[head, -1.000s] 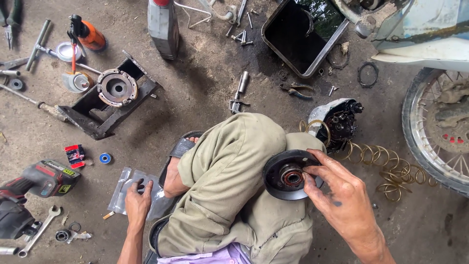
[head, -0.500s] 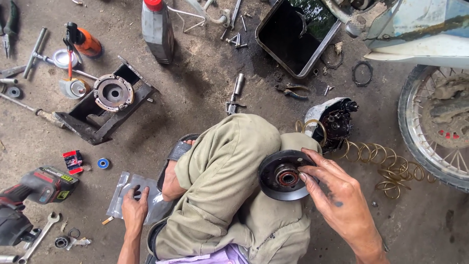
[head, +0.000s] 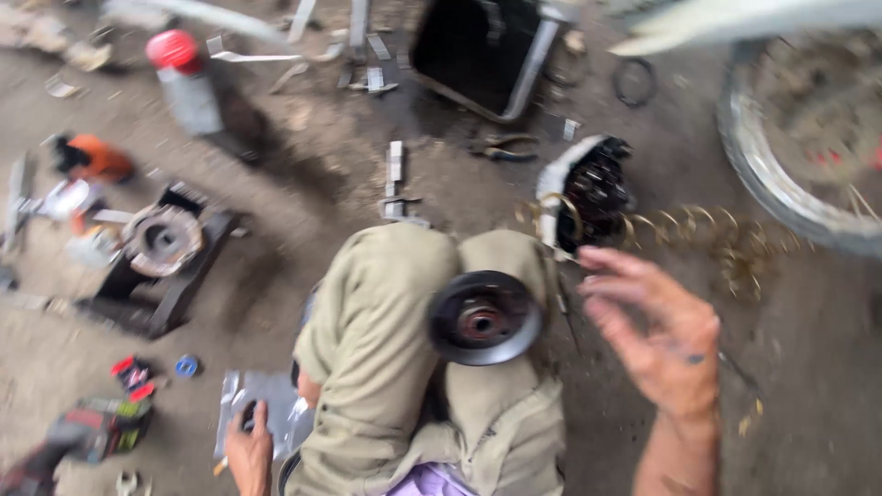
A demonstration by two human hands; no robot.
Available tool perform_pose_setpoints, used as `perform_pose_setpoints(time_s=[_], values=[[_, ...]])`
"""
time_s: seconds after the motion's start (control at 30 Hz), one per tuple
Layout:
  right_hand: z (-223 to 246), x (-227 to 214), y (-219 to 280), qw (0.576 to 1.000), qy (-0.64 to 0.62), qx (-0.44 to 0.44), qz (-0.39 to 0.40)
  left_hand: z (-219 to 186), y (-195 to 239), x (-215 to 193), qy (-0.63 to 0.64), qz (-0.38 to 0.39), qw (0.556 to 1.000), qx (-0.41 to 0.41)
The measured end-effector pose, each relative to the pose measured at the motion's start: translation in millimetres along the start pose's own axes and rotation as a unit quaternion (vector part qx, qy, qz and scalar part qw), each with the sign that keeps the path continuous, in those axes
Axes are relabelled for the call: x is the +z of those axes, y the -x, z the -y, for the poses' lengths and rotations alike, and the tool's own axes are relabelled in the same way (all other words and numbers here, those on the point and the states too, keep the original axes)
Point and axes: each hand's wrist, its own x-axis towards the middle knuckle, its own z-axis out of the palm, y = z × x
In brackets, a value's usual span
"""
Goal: Cleaning and assembling a motorcycle clutch assembly, including oiling parts and using compressed air.
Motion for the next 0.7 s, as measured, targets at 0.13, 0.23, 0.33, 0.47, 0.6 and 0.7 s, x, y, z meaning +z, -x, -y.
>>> perform_pose_setpoints(time_s=[0.13, 0.23, 0.33, 0.47, 0.6, 0.7], values=[[-238.7, 30.2, 64.7, 0.914, -0.188, 0.195, -0.302, 32.6, -25.0, 18.1, -0.095, -0.049, 0.994, 0.023], [-401.4, 106.6, 153.4, 0.922, -0.030, 0.344, -0.175, -39.3, -16.3, 1.3, -0.040, -0.106, 0.980, 0.166], [-471.1, 170.7, 192.5, 0.891, 0.092, 0.444, 0.024, -145.5, 34.6, -27.1, 0.046, 0.013, 0.995, 0.092], [-494.0, 204.3, 210.6, 0.891, 0.184, 0.415, -0.030, -203.3, 58.1, -45.6, 0.095, -0.066, 0.973, 0.199], [-511.4, 190.1, 225.6, 0.941, 0.188, 0.280, -0.031, -265.8, 105.6, -79.4, 0.163, -0.071, 0.934, 0.311], [-411.3, 123.0, 220.3, 0.881, 0.089, 0.464, 0.014, -288.0, 143.2, -102.5, 0.269, 0.007, 0.892, 0.362]])
